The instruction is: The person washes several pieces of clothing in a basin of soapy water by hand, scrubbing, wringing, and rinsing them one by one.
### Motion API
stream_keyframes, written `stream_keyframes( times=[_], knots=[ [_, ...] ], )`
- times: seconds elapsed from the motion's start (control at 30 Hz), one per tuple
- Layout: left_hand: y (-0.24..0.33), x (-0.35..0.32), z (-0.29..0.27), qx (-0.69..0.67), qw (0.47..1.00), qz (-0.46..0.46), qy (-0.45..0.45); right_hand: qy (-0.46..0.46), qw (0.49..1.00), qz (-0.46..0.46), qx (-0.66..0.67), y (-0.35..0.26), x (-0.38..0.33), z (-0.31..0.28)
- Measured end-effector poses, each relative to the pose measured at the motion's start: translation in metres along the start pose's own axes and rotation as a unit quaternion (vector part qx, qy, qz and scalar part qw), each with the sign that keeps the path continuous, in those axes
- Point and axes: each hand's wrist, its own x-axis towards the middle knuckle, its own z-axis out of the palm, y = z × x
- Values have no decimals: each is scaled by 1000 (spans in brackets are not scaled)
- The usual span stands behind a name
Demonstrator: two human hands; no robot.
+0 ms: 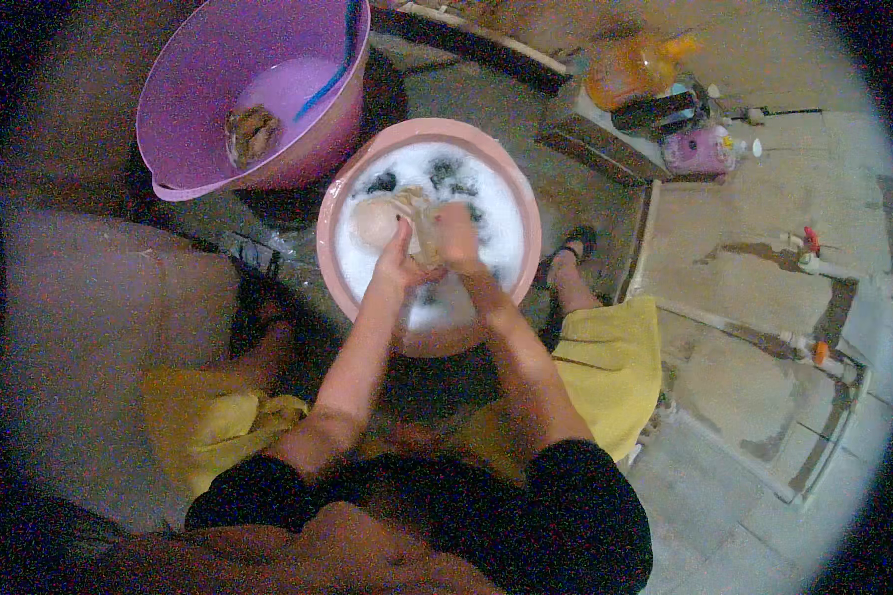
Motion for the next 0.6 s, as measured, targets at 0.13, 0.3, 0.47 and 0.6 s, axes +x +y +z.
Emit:
stream_keyframes(
  times=[0.13,0.3,0.47,0.6],
  knots=[
    [25,21,-57,-55,980,145,-121,136,956,-259,-27,-117,-92,29],
    [-15,33,-28,5,974,168,-152,106,992,-62,19,-64,-17,1],
    [-8,32,-19,127,939,302,-108,221,969,-95,58,-62,-35,41],
    [-5,4,-49,546,731,409,21,176,977,-95,80,-67,-42,31]
  ],
)
